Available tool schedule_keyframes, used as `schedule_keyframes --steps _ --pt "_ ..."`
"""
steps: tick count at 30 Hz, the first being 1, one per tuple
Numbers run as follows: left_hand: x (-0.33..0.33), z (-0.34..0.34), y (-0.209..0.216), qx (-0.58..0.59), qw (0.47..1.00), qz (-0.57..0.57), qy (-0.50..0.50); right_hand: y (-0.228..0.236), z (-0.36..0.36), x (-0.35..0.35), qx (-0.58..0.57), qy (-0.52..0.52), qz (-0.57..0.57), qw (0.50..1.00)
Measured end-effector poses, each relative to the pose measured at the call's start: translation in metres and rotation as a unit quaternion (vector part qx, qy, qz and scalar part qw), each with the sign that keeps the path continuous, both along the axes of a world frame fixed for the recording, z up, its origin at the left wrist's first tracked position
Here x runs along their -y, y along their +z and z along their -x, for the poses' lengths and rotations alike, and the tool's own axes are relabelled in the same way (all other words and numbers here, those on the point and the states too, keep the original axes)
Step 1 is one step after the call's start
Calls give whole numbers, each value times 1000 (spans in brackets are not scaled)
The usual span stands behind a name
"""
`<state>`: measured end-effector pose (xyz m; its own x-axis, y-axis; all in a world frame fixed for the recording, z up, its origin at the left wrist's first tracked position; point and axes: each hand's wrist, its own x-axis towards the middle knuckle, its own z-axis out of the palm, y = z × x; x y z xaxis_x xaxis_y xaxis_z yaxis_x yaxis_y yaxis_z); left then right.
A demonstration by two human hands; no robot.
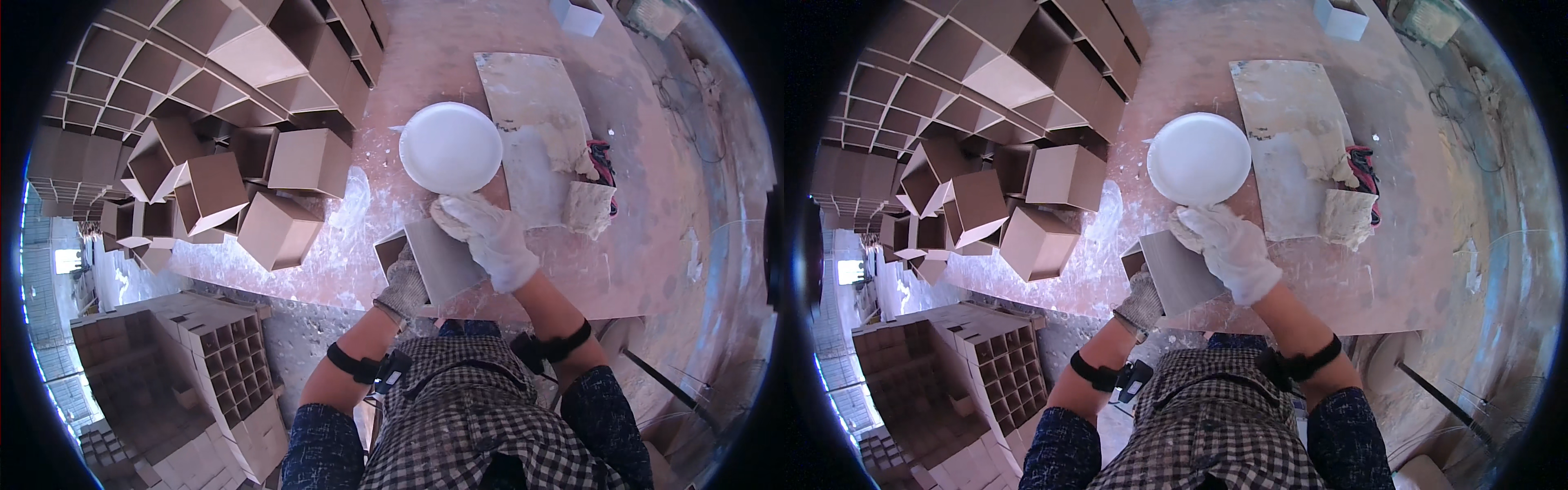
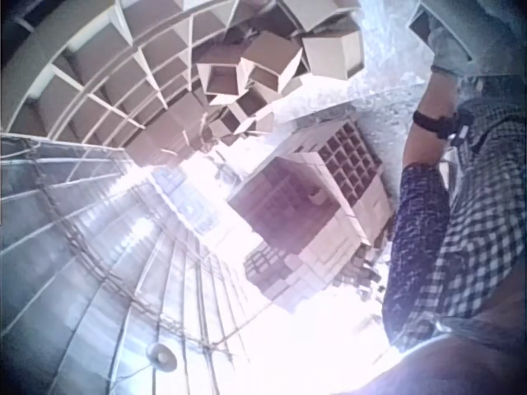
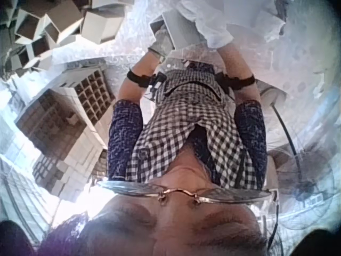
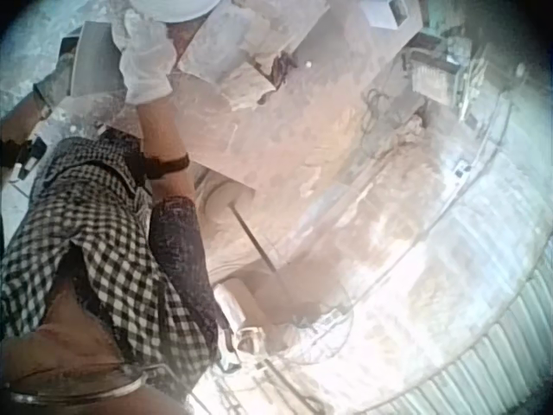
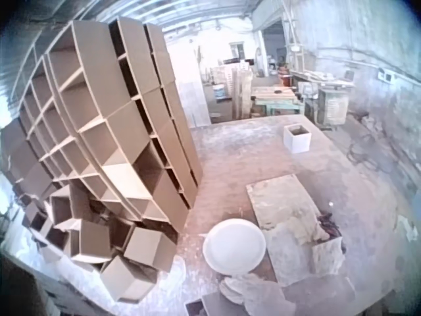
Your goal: Applying a white paste or putty to the seams or surfaces of small wooden boxes using a cloth for finishing.
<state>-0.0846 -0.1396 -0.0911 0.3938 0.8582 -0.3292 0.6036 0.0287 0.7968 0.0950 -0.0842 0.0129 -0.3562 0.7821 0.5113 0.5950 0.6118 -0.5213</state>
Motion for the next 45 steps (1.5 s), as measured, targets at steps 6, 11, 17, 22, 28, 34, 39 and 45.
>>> schedule_keyframes --steps 6,11,17,22,28,34,39,45 --pt "12 10 -5 129 983 115 62 19 -13 65 186 20 89 978" --pt "16 8 12 177 959 123 182 32 -32 117 211 105 31 971" --pt "-21 28 51 352 916 194 11 66 -34 104 5 -30 147 989" --pt "-33 30 108 149 971 142 -118 46 -33 86 -123 -9 68 990" --pt "-1 58 -12 239 960 119 84 43 -20 48 -117 20 82 990" --pt "-2 53 -55 329 911 134 211 -6 23 16 84 45 -72 993" --pt "-12 40 23 -164 982 -51 -79 27 27 72 164 48 -28 985" --pt "-13 22 65 -182 977 -88 -61 33 -28 121 150 141 188 960"
